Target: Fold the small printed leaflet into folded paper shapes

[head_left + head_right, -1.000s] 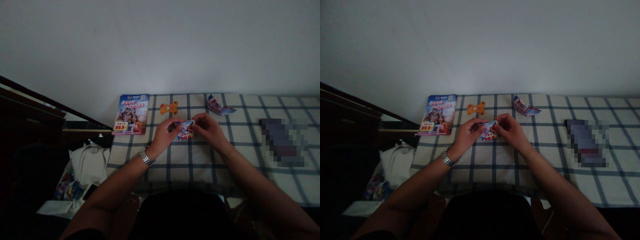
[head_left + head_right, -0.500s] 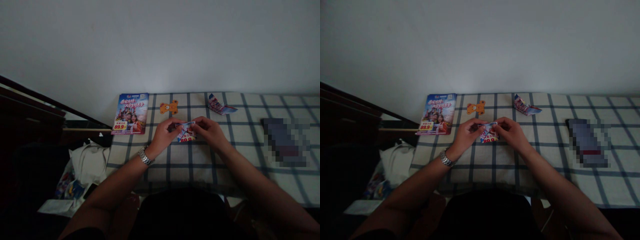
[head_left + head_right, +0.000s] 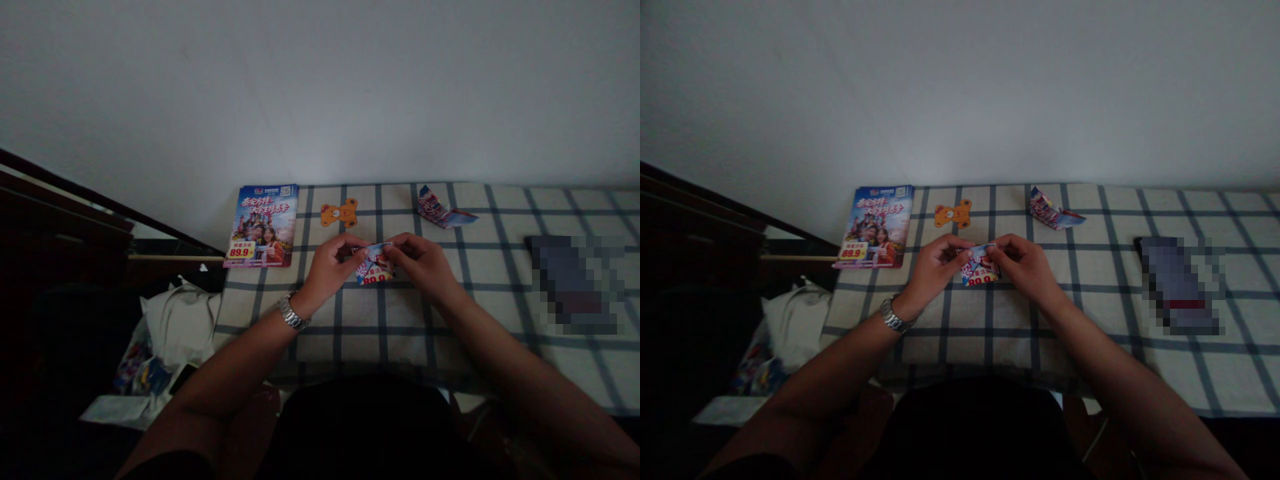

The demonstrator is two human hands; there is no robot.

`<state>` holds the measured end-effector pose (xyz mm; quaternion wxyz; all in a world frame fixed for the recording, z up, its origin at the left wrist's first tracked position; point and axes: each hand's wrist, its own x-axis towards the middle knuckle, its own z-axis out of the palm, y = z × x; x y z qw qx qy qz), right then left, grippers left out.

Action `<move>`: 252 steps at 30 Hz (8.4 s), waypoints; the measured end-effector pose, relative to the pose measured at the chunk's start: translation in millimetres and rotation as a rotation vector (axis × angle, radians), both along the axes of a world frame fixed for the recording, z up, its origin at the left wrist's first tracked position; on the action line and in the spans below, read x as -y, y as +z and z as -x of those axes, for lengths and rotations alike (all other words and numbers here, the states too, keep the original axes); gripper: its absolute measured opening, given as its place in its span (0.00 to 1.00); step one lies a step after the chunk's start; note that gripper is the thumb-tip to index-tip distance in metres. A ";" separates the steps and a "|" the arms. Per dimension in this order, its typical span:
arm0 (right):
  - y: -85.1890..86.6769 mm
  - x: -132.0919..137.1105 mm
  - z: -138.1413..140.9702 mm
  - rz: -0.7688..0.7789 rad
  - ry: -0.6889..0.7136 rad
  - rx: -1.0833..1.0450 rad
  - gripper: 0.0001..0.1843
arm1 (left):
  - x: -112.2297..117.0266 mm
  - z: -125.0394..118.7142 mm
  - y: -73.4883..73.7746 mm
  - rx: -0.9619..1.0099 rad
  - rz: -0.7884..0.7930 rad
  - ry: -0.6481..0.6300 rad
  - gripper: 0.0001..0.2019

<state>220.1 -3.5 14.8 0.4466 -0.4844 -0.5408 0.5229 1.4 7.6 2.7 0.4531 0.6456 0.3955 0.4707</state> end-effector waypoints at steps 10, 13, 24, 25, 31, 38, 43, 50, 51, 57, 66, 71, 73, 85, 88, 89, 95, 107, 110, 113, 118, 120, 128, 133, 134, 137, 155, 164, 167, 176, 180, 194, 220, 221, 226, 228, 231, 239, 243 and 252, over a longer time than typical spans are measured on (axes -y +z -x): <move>5.3 1.0 -0.2 -0.039 -0.067 0.041 0.19 | 1.1 -0.8 5.6 0.045 0.038 0.017 0.17; 3.0 0.2 -3.1 -0.061 -0.095 0.046 0.18 | 1.8 -1.6 6.4 0.085 0.075 0.019 0.17; 8.3 2.2 -1.3 -0.085 -0.105 0.071 0.19 | 0.8 -1.7 -0.3 0.130 0.134 0.051 0.14; 7.9 2.5 -1.3 -0.089 -0.104 0.069 0.19 | 0.7 -1.9 -0.6 0.137 0.132 0.051 0.14; 6.0 5.0 -1.1 -0.096 -0.090 0.086 0.18 | 0.4 -3.4 -0.7 0.119 0.122 0.087 0.16; 5.4 5.3 -1.5 -0.102 -0.094 0.147 0.18 | 1.9 -3.5 1.1 0.076 0.078 0.094 0.16; 5.6 5.4 -1.4 -0.108 -0.099 0.145 0.19 | 3.4 -4.0 2.1 0.029 -0.013 0.079 0.15; 6.8 6.1 -0.4 -0.120 -0.102 0.166 0.18 | 3.8 -4.3 0.9 -0.004 -0.031 0.045 0.13; 6.3 6.1 -0.5 -0.117 -0.100 0.165 0.18 | 3.6 -4.1 1.2 -0.002 -0.025 0.049 0.13; 6.3 6.6 0.3 -0.101 -0.086 0.156 0.18 | 3.1 -3.7 2.7 0.015 -0.001 0.055 0.13; 6.3 6.4 2.2 -0.110 -0.077 0.150 0.19 | 2.8 -3.3 0.2 0.020 0.025 0.046 0.15; 5.4 6.0 1.7 -0.107 -0.069 0.142 0.18 | 2.0 -3.5 1.7 0.060 0.018 0.030 0.14; 5.6 6.0 2.1 -0.110 -0.070 0.127 0.18 | 2.1 -3.6 1.7 0.076 0.027 0.027 0.14; 10.8 6.9 2.0 -0.151 -0.109 0.141 0.18 | 2.3 -5.5 3.6 0.210 0.159 0.032 0.14; 8.3 6.9 0.2 -0.162 -0.119 0.152 0.17 | 2.5 -5.6 3.2 0.243 0.184 0.017 0.14; 7.1 6.8 -0.3 -0.161 -0.117 0.156 0.17 | 2.5 -5.4 3.2 0.238 0.185 0.019 0.14; 3.3 5.8 -0.9 -0.137 -0.108 0.143 0.15 | 1.5 -2.5 3.9 0.156 0.170 0.027 0.15; 5.8 2.3 -8.4 -0.196 0.084 0.365 0.16 | 1.7 -0.7 4.8 -0.070 0.034 -0.167 0.07; 5.5 3.5 -6.3 -0.181 0.099 0.346 0.16 | 1.3 -0.6 5.6 -0.079 0.050 -0.195 0.06; 4.6 4.6 -4.2 -0.134 0.076 0.244 0.17 | 1.2 -0.4 5.1 -0.065 0.077 -0.149 0.09; 3.1 3.3 -3.2 -0.104 0.052 0.081 0.20 | -0.2 -0.4 3.8 0.046 0.075 -0.027 0.11; 1.9 2.6 -3.8 -0.102 0.043 0.078 0.19 | -0.1 -0.5 4.9 0.052 0.072 -0.030 0.11; 3.0 2.2 -7.4 -0.140 0.021 0.202 0.18 | 4.5 -2.5 5.6 -0.001 0.023 -0.131 0.09; 8.8 3.7 -7.8 -0.171 0.050 0.286 0.17 | 6.8 -2.3 8.4 -0.073 -0.060 -0.125 0.09; 9.3 4.1 -7.4 -0.170 0.059 0.286 0.17 | 7.0 -2.3 9.5 -0.083 -0.063 -0.116 0.08; 8.9 4.4 -5.6 -0.156 0.060 0.221 0.18 | 6.8 -2.4 10.8 -0.062 -0.058 -0.073 0.06; 7.6 2.3 -7.1 -0.096 -0.053 0.088 0.19 | 6.7 -1.4 8.4 0.036 -0.045 0.028 0.08; 4.0 2.0 -6.1 -0.071 -0.074 0.056 0.20 | 5.6 -1.3 7.2 0.058 -0.024 0.012 0.09; 2.7 2.2 -4.7 -0.076 -0.098 0.063 0.20 | 6.3 -1.3 7.1 0.035 -0.009 0.019 0.11; 9.7 3.6 0.4 -0.083 -0.044 0.053 0.18 | 6.6 -1.2 6.5 0.066 0.021 0.029 0.13; 8.0 4.1 0.9 -0.081 -0.067 0.054 0.18 | 6.8 -1.9 8.2 0.060 0.004 0.005 0.12; 1.1 4.5 0.5 -0.108 -0.043 0.109 0.17 | 7.7 -3.0 11.5 -0.084 -0.157 -0.067 0.06; 5.8 5.3 3.9 -0.016 0.021 0.035 0.19 | 4.5 -7.4 3.5 0.074 0.017 -0.019 0.13; 6.1 5.6 4.3 -0.012 0.024 0.030 0.19 | 4.5 -7.7 3.4 0.083 0.025 -0.022 0.14; 6.6 6.5 5.1 -0.029 0.027 0.047 0.20 | 5.7 -8.4 4.0 0.085 0.045 -0.031 0.13; 4.7 6.4 4.1 -0.034 0.032 0.054 0.20 | 6.5 -8.2 4.6 0.069 0.057 -0.029 0.14; 0.6 5.6 2.2 -0.034 0.043 0.075 0.19 | 7.1 -7.8 5.1 0.071 0.069 -0.043 0.13; 3.1 5.5 2.0 -0.037 0.064 0.103 0.18 | 4.6 -4.5 5.5 0.017 0.086 -0.117 0.12; 6.4 5.5 1.0 -0.031 0.083 0.169 0.19 | 3.5 -2.5 6.5 -0.030 0.100 -0.156 0.11; 7.6 5.1 2.8 -0.041 0.067 0.094 0.16 | 3.8 -1.6 11.7 -0.038 0.108 -0.175 0.11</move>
